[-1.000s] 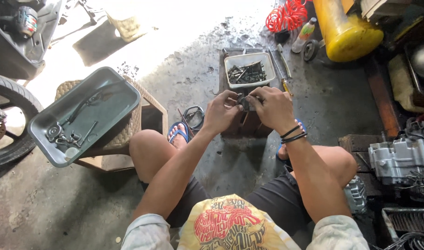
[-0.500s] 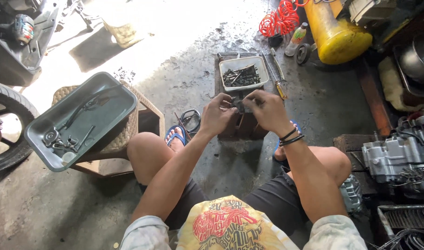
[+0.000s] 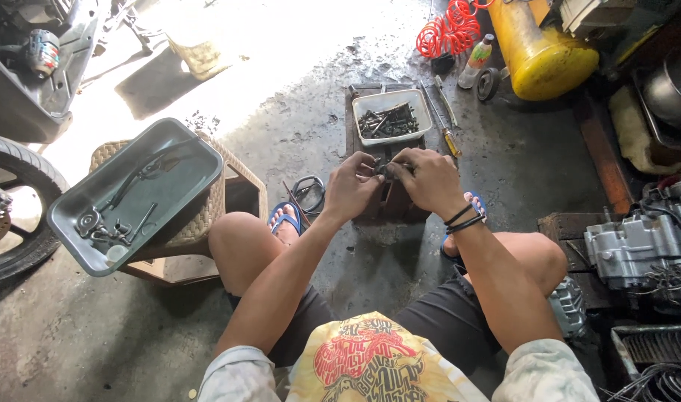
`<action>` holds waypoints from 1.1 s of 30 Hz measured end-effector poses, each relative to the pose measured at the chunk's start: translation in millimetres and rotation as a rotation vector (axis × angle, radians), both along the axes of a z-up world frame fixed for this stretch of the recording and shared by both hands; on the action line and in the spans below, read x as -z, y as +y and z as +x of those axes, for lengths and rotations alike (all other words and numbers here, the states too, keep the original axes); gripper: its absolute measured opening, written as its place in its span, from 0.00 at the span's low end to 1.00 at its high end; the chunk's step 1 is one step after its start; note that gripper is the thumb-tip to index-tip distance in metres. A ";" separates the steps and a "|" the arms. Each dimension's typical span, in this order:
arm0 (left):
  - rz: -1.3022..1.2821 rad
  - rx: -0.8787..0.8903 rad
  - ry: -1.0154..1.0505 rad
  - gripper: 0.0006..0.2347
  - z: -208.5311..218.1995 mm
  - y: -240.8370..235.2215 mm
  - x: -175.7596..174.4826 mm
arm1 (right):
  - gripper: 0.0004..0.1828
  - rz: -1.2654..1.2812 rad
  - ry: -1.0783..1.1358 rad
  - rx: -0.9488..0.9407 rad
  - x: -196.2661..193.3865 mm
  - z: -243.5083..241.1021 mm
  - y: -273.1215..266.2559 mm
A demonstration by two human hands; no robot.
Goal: The person sits on the floor and assembles small mechanical parts by hand. They pick up a metal component and a screw, then thread the screw into the component, tightening it with their fingers.
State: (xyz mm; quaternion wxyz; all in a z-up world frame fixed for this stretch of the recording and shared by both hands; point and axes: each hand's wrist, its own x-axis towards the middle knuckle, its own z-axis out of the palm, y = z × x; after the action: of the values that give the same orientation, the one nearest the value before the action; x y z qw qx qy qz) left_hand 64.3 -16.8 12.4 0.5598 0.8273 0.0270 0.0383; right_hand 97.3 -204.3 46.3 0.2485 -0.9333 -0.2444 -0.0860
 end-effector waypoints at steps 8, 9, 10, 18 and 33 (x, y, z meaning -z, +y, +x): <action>-0.039 -0.015 -0.013 0.15 4.5 -3.5 10.3 | 0.08 -0.160 -0.114 0.044 -15.5 -5.9 3.9; -0.044 -0.021 -0.014 0.15 4.8 -3.3 10.8 | 0.07 -0.161 -0.111 0.044 -15.8 -5.0 3.7; -0.043 -0.024 -0.013 0.15 4.2 -0.9 8.8 | 0.07 -0.160 -0.110 0.041 -13.1 -1.4 -2.2; -0.082 0.003 -0.052 0.17 1.8 -2.8 12.0 | 0.09 -0.028 0.012 0.007 16.5 9.6 -6.2; -0.133 -0.016 -0.110 0.16 1.5 1.4 9.6 | 0.06 0.139 -0.042 0.015 8.4 12.2 -7.9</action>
State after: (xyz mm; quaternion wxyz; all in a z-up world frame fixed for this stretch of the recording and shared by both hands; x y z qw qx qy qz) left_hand 65.7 -15.4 2.8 0.6138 0.7848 0.0054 0.0861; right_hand 109.5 -212.3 37.9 0.3068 -0.9137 -0.2360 -0.1241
